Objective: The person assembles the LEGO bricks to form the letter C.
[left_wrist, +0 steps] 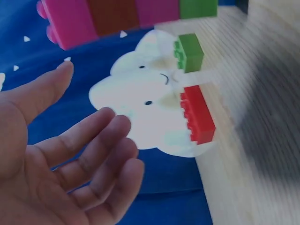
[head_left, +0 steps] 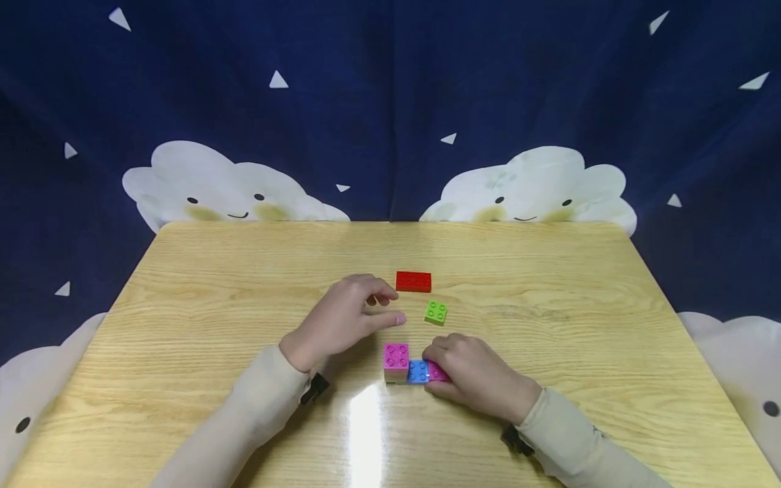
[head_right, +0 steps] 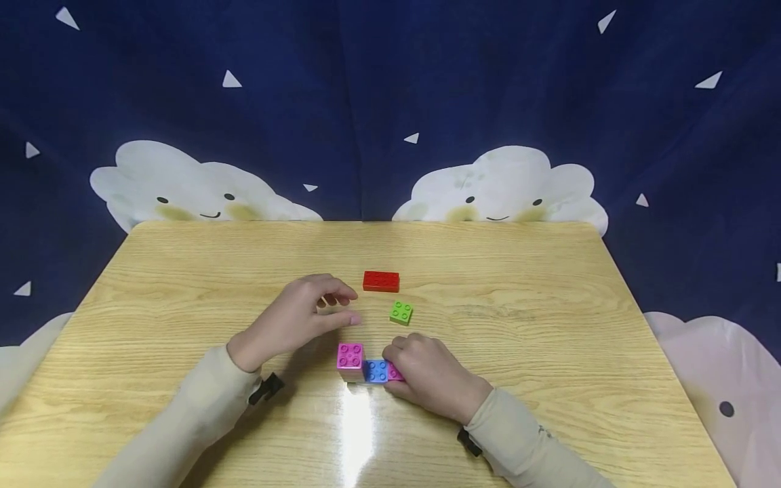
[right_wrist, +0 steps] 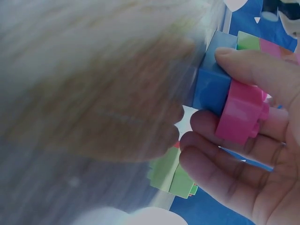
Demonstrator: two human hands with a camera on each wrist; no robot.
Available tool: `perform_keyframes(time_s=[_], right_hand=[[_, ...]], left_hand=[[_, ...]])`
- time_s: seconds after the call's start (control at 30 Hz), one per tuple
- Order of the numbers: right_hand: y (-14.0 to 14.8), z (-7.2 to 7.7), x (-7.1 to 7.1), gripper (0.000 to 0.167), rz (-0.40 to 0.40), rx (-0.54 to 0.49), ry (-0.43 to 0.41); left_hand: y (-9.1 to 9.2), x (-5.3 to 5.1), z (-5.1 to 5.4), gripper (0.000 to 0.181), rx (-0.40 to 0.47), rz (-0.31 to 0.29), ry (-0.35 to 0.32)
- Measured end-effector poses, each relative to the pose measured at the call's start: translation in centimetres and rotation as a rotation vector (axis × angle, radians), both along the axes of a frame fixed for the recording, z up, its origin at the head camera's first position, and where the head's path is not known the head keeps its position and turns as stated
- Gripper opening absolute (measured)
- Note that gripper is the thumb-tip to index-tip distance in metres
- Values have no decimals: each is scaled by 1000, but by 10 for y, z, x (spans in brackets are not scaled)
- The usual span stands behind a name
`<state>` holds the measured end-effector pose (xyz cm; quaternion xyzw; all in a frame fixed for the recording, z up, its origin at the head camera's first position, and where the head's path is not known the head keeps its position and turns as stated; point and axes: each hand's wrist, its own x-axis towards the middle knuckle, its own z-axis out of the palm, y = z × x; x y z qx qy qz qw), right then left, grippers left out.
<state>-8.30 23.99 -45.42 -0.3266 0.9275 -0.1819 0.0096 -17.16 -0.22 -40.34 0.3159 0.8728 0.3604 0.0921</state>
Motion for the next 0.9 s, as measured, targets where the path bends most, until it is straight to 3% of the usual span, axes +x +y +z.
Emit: perform_keyframes(time_s=[0.17, 0.3, 0.5, 0.7, 0.9], right_hand=[[0, 0, 0, 26, 2, 5, -1], [0, 1, 0, 26, 0, 17, -5], [0, 2, -1, 28, -1, 28, -16], [0, 1, 0, 27, -3, 27, -17], [0, 1, -1, 26, -2, 17, -19]], left_hand=[[12, -19, -7, 38, 0, 18, -13], [19, -34, -14, 44, -2, 10, 13], [29, -53, -27, 55, -82, 26, 30], [40, -64, -37, 62, -158, 7, 30], [48, -70, -44, 59, -202, 3, 17]])
